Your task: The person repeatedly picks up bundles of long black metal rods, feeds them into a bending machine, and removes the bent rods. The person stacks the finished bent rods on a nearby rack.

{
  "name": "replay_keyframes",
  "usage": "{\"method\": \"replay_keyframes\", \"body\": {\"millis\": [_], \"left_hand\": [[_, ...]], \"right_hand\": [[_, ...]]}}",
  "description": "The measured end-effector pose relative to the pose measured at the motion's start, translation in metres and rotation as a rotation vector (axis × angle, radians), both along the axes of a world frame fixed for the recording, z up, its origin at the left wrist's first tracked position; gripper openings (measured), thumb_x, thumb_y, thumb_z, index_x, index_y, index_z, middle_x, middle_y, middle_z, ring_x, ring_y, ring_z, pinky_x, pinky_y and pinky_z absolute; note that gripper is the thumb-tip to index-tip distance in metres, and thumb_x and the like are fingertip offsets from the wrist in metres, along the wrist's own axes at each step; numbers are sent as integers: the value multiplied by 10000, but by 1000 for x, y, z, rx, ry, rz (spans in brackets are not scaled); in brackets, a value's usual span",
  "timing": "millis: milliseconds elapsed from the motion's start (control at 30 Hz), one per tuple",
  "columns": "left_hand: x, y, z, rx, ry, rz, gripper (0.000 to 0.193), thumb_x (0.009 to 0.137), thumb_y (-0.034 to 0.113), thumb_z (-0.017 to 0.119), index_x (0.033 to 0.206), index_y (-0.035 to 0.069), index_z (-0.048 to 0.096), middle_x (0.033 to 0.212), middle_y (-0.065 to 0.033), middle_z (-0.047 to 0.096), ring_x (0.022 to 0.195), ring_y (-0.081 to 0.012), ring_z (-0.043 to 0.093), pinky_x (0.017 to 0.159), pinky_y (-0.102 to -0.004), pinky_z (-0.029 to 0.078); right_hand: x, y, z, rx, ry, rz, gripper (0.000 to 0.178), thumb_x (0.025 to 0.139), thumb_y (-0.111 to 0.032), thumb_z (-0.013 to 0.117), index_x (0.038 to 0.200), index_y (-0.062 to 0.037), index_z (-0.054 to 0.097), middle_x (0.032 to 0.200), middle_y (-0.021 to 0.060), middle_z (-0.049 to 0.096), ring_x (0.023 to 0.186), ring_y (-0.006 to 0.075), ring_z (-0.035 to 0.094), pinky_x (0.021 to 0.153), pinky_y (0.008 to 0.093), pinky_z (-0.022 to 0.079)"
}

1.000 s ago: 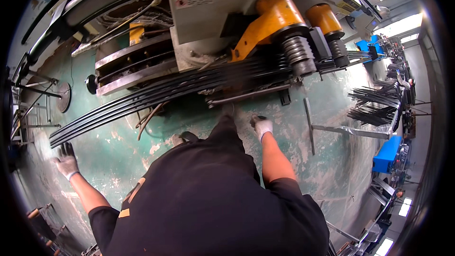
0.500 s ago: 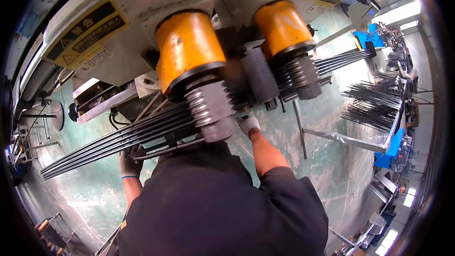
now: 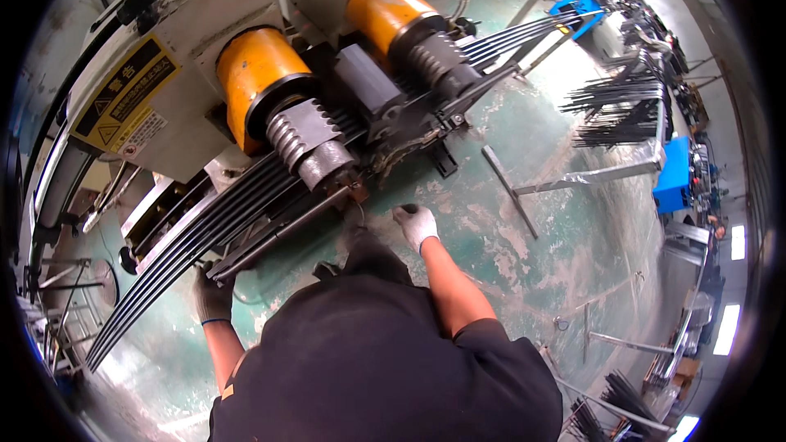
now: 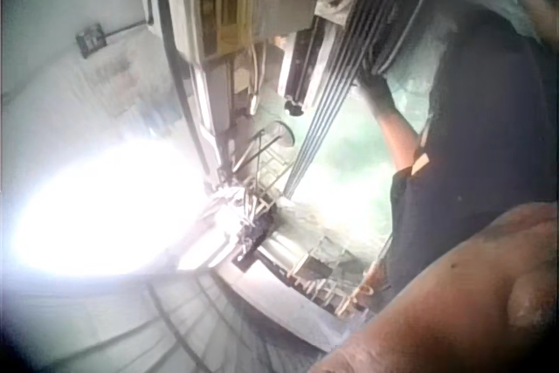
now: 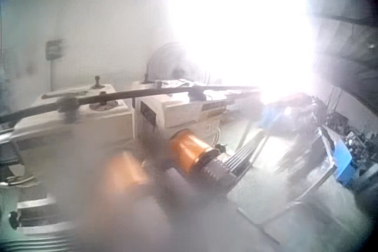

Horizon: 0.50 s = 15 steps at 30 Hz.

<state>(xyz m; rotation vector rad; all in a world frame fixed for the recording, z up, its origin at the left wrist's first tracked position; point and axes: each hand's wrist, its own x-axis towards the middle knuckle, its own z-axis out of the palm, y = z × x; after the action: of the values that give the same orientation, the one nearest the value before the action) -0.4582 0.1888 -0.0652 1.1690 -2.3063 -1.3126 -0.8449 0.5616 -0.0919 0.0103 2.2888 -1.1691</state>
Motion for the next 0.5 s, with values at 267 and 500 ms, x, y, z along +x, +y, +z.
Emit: {"method": "replay_keyframes", "body": {"millis": [267, 500], "left_hand": [[42, -20, 0, 1021, 1070, 266, 416, 1100, 365, 449, 1351, 50, 553, 1357, -151, 590, 1226, -323, 548, 1100, -500, 423], [35, 13, 122, 763, 1360, 565, 437, 1085, 339, 488, 1328, 0, 621, 1429, -183, 608, 1270, -329, 601, 1160, -503, 418]], "right_hand": [[-49, -66, 104, -822, 196, -246, 456, 1013, -319, 678, 1245, 72, 656, 1070, 90, 725, 948, 158, 612, 885, 315, 494], [-80, -129, 142, -971, 44, -355, 626, 1038, -497, 609, 1283, 79, 627, 1161, 107, 704, 1016, 183, 596, 970, 327, 465]]}}
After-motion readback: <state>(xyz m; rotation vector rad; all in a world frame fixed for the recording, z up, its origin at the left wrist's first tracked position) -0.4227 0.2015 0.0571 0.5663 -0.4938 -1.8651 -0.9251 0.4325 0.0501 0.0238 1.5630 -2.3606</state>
